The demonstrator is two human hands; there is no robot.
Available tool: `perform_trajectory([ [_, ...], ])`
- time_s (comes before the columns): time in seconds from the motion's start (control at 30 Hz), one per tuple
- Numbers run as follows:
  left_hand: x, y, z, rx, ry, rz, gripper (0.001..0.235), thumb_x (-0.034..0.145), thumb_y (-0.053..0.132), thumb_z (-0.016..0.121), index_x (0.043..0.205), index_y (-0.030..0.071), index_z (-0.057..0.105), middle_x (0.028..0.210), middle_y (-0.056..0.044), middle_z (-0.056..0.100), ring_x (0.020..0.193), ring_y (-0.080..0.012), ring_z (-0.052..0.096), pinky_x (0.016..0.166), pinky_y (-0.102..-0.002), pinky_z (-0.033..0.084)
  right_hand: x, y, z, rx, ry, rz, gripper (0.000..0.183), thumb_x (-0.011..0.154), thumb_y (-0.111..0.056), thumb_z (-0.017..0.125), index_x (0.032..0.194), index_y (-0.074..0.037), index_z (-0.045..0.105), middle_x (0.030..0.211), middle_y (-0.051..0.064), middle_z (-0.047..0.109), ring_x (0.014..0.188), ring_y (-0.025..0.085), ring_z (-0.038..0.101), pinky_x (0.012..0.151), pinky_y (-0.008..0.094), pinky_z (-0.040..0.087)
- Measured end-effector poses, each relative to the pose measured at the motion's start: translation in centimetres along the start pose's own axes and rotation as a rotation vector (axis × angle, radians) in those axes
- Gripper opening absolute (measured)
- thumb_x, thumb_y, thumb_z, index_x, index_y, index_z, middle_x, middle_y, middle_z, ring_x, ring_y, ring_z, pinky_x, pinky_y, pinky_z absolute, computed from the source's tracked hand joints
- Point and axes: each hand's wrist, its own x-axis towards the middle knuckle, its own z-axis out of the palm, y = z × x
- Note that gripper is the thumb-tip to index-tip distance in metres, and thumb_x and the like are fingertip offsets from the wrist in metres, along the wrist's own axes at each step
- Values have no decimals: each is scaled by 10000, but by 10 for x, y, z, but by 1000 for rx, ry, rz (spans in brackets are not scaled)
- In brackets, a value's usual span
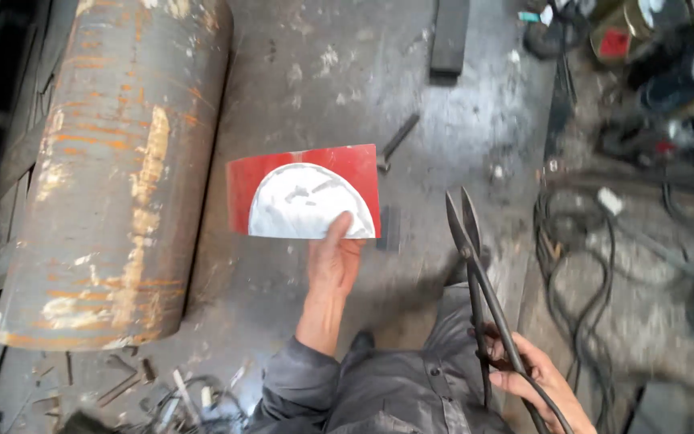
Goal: The person uses metal shears to cut a red metal sheet along a curved paper template, rotating the sheet by hand to follow the outline. After completing the semi-circular cut, the person sets the shears down on the metal workbench.
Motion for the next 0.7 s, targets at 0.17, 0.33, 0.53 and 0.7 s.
perform_trajectory([
  [0.17,145,-91,64,55,107,35,590,894,17,678,1436,102,461,1302,-54,622,1147,-219,663,921,-448,599,143,-90,-103,-125,-172,-292,629,679,-159,869,1240,10,641,964,23,615,945,156,571,861,278,442],
  [0.33,226,-152,143,151,199,38,544,911,45,697,1410,76,484,1250,-72,615,1076,-228,656,825,-441,589,241,-196,-205,-79,-215,26,565,726,-151,884,1170,71,614,889,99,550,848,260,545,795,417,457],
  [0.53,332,-196,189,315,259,154,502,893,61,749,1350,46,544,1239,-60,627,1105,-174,635,932,-349,534,348,-301,-275,-181,-200,128,709,678,-197,847,1344,-87,629,1054,83,581,1006,276,624,913,459,465],
  [0.7,444,-224,180,389,273,172,468,908,78,758,1332,1,575,1230,-52,630,1099,-143,616,957,-304,507,429,-374,-291,-135,-212,176,753,664,-207,857,1330,18,586,1040,105,613,1001,275,560,935,458,400],
])
